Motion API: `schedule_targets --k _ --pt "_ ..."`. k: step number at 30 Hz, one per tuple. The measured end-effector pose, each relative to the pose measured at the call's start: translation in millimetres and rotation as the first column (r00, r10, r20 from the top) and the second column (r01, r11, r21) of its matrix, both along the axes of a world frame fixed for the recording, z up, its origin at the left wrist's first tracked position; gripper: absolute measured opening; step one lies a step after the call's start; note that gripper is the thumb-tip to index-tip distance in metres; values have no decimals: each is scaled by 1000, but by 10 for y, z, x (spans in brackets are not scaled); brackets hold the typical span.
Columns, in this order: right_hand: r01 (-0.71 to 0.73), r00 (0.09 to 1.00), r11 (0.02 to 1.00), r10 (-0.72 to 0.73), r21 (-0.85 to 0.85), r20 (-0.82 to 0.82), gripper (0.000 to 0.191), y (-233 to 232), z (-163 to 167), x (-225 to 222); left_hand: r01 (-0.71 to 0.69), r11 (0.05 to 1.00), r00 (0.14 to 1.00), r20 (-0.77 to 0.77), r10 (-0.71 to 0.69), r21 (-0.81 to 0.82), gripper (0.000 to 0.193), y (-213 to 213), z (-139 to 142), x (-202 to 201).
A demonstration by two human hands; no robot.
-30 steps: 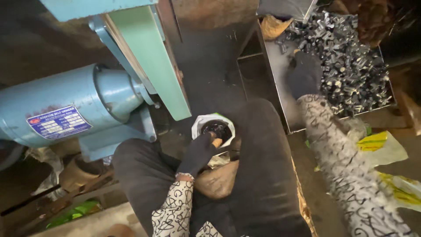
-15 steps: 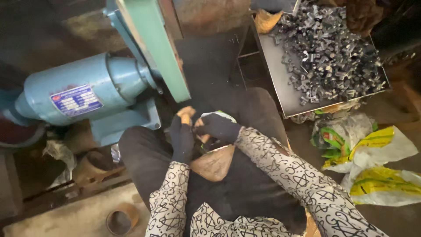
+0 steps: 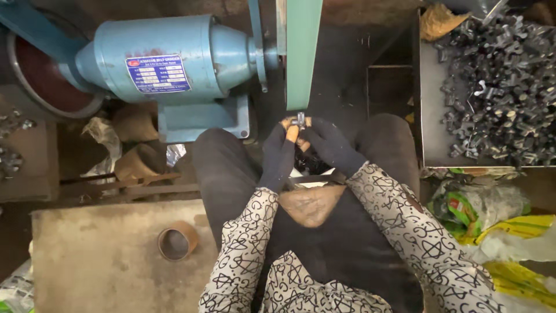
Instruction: The person sits on the floor at a belt grinder and holds small metal fastener parts against the running abrasive belt, producing sparks as edges are ground. They periodically place finished parts onto a tray holding a pile of similar parts and pick up new raw parts from a container to continue grinding.
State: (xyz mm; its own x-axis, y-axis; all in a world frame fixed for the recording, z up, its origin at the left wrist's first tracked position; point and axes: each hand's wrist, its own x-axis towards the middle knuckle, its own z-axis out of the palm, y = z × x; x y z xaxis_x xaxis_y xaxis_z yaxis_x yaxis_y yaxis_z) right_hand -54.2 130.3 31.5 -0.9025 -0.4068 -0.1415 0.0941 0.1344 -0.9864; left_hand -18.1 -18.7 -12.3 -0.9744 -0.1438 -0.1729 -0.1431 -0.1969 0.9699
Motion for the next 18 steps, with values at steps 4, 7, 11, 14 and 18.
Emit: schedule_targets --k 4,7,11,14,18 --pt "-56 997 996 53 63 53 23 -1 -108 -156 -74 977 997 -43 67 -198 27 16 -18 -60" --pt "11 999 977 -2 214 -41 23 2 -269 -228 -112 822 993 -102 66 -558 26 -7 -24 -149" --pt "13 1000 979 -18 204 20 24 31 -415 -309 -54 900 998 15 67 -433 25 -12 41 -200" --pt "4 1000 979 -2 202 -14 24 48 -377 -306 -22 954 1000 -4 22 -299 24 -12 138 -230" --pt "-30 990 971 61 237 -126 25 64 -213 -214 -26 982 1000 -8 25 -185 24 -20 240 -170"
